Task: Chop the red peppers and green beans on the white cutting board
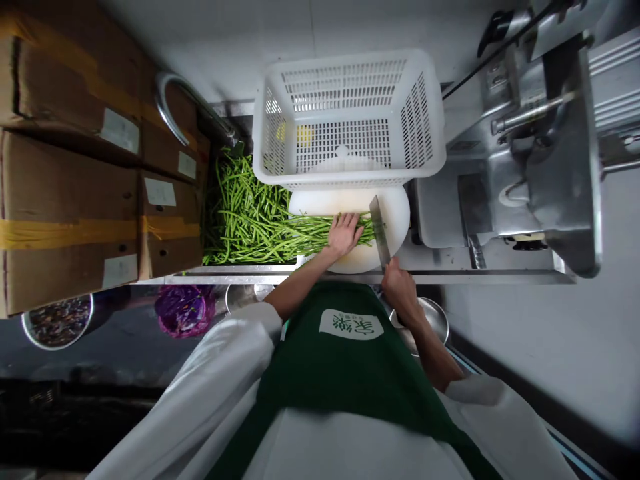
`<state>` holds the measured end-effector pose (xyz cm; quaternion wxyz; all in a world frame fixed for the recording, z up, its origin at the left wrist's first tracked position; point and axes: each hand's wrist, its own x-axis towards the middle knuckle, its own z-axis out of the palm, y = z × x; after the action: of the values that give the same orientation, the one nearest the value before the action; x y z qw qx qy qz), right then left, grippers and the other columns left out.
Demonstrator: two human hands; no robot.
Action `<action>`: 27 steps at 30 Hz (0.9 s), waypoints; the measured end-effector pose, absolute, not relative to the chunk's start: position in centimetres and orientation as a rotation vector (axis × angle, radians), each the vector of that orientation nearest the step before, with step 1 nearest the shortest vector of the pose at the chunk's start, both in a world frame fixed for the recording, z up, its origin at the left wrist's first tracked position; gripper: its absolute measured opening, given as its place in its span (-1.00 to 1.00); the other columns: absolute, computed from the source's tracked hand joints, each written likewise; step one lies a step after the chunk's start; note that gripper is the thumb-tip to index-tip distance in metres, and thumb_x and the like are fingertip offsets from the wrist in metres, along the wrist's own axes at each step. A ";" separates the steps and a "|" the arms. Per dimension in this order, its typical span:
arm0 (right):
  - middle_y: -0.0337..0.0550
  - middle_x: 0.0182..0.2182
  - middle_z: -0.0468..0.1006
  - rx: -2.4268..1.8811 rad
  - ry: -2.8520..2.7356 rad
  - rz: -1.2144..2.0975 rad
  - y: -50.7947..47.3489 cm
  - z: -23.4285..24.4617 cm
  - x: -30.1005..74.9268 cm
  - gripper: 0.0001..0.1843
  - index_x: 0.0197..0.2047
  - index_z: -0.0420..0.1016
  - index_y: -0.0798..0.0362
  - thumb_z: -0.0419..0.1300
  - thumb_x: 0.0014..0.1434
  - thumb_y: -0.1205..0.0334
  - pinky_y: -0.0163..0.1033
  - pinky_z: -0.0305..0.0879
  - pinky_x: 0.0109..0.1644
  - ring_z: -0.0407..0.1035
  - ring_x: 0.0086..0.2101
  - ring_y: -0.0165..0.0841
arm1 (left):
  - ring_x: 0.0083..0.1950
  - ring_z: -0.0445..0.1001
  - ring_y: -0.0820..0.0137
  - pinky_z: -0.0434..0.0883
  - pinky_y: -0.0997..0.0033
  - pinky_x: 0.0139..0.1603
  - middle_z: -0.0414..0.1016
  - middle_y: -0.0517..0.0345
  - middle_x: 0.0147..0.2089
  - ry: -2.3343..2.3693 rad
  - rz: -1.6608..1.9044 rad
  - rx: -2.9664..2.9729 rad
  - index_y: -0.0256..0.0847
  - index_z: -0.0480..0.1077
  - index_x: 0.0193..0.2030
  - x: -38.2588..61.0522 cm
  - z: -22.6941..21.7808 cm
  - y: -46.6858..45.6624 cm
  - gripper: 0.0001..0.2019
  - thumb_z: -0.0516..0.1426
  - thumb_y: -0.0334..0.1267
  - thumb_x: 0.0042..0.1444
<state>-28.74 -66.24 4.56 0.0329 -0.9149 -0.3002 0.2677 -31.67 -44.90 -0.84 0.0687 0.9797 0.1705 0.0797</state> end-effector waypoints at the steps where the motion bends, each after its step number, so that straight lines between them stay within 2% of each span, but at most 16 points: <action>1: 0.10 -0.25 0.59 -2.813 -0.915 0.834 -66.2 4.4 -28.5 -0.68 0.14 0.21 0.19 -0.16 0.43 0.24 -0.18 0.28 -0.17 0.53 -0.20 -0.10 | 0.33 0.27 0.11 0.08 -0.04 0.42 0.36 -0.13 0.29 0.478 0.193 2.966 -0.25 0.24 0.35 -31.4 -1.3 -45.1 -0.51 -0.13 -0.06 0.42; 7: 0.09 -0.28 0.57 -2.780 -0.950 0.848 -67.1 4.1 -27.7 -0.67 0.11 0.22 0.17 -0.20 0.45 0.20 -0.15 0.29 -0.16 0.52 -0.22 -0.08 | 0.23 0.35 0.08 0.07 -0.10 0.40 0.45 -0.14 0.19 0.458 0.137 3.014 -0.19 0.30 0.32 -31.3 -2.8 -45.9 -0.53 -0.15 -0.10 0.43; 16: 0.17 -0.21 0.57 -2.758 -0.959 0.865 -63.8 2.6 -26.4 -0.64 0.20 0.15 0.26 -0.14 0.40 0.32 -0.12 0.30 -0.08 0.51 -0.16 -0.06 | 0.18 0.36 0.12 0.10 -0.05 0.37 0.48 -0.13 0.11 0.425 0.104 2.988 -0.21 0.36 0.25 -31.2 -2.9 -45.8 -0.56 -0.15 -0.11 0.43; 21: 0.13 -0.26 0.58 -2.799 -0.950 0.781 -64.5 3.6 -26.2 -0.69 0.11 0.21 0.20 -0.18 0.44 0.25 -0.14 0.29 -0.15 0.52 -0.20 -0.06 | 0.18 0.36 0.13 0.15 0.02 0.32 0.42 -0.11 0.22 0.436 0.153 2.980 -0.20 0.37 0.23 -31.4 -3.0 -45.8 -0.55 -0.18 -0.10 0.43; 27: 0.07 -0.31 0.57 -2.807 -0.976 0.784 -66.6 5.7 -27.6 -0.69 0.08 0.23 0.16 -0.19 0.45 0.22 -0.18 0.25 -0.19 0.52 -0.26 -0.11 | 0.21 0.33 0.11 0.15 -0.03 0.29 0.41 -0.06 0.25 0.433 0.102 2.974 -0.09 0.35 0.26 -31.3 -2.9 -45.9 -0.58 -0.16 -0.12 0.42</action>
<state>-27.60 -66.62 5.71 0.0339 -0.9128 -0.3173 0.2548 -31.32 -45.92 -2.92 0.0670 0.9868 0.1436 0.0339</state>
